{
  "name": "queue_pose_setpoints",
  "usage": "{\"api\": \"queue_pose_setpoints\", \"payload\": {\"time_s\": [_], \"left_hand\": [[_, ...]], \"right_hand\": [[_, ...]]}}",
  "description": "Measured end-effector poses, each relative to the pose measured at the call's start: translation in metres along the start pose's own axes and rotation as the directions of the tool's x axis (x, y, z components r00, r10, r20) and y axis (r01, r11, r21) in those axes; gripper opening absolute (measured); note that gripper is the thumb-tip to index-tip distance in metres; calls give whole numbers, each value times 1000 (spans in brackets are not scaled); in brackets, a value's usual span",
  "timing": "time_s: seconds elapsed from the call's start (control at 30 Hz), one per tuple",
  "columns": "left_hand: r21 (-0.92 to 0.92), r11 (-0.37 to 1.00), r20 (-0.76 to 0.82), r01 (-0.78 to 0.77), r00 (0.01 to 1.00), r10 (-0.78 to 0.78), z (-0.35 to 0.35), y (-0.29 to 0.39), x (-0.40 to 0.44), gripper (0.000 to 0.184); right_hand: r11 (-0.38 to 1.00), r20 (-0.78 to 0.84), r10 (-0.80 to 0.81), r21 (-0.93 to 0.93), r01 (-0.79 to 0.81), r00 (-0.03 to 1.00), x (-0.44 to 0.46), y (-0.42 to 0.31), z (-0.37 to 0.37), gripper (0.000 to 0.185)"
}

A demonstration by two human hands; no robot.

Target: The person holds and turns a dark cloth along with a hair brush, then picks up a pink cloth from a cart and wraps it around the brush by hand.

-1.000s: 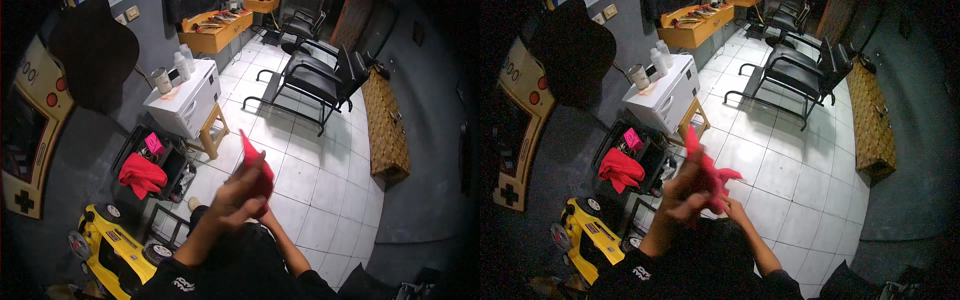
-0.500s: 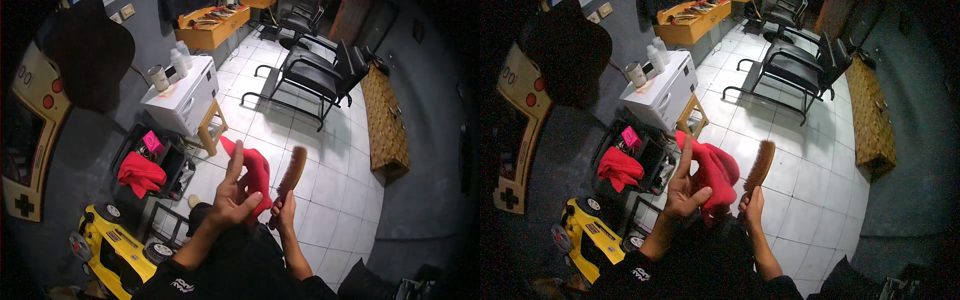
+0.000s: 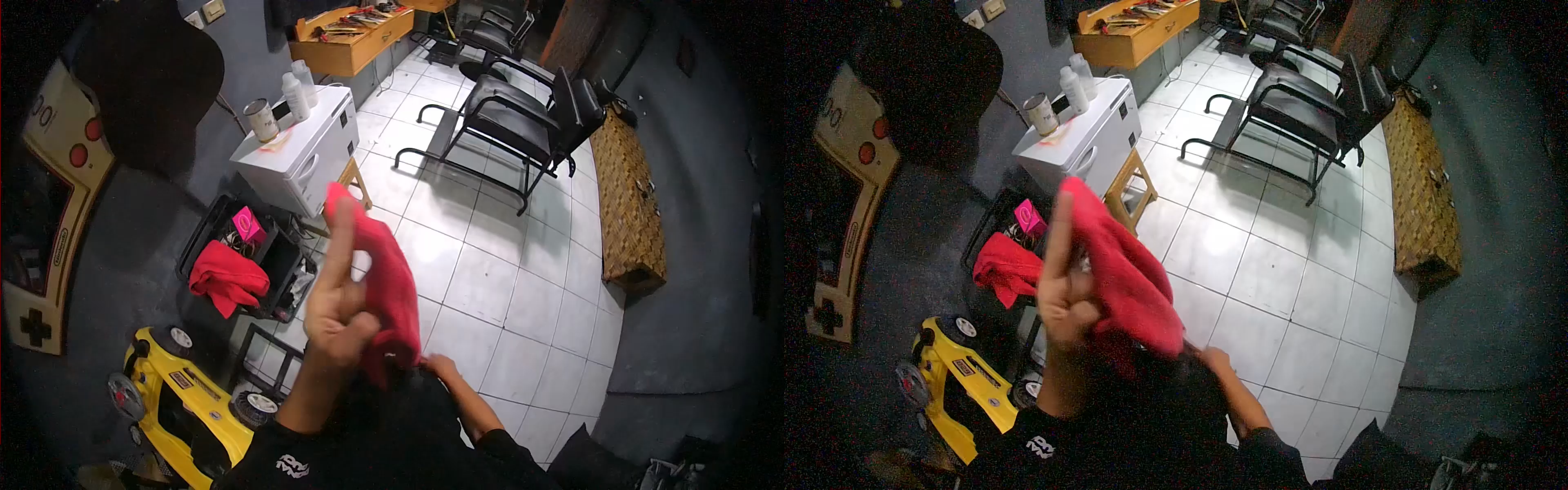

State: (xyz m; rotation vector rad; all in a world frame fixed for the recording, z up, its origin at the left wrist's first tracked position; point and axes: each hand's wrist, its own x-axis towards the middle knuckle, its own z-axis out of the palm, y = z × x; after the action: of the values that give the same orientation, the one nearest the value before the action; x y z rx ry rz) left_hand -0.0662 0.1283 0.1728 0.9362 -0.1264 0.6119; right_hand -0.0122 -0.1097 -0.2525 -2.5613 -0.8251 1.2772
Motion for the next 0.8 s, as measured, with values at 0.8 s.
{"api": "queue_pose_setpoints", "payload": {"time_s": [0.8], "left_hand": [[446, 891, -25, 85, 996, -83, 7, -8, 1, 87]], "right_hand": [[921, -11, -390, 22, 390, 921, 42, -4, -17, 33]]}}
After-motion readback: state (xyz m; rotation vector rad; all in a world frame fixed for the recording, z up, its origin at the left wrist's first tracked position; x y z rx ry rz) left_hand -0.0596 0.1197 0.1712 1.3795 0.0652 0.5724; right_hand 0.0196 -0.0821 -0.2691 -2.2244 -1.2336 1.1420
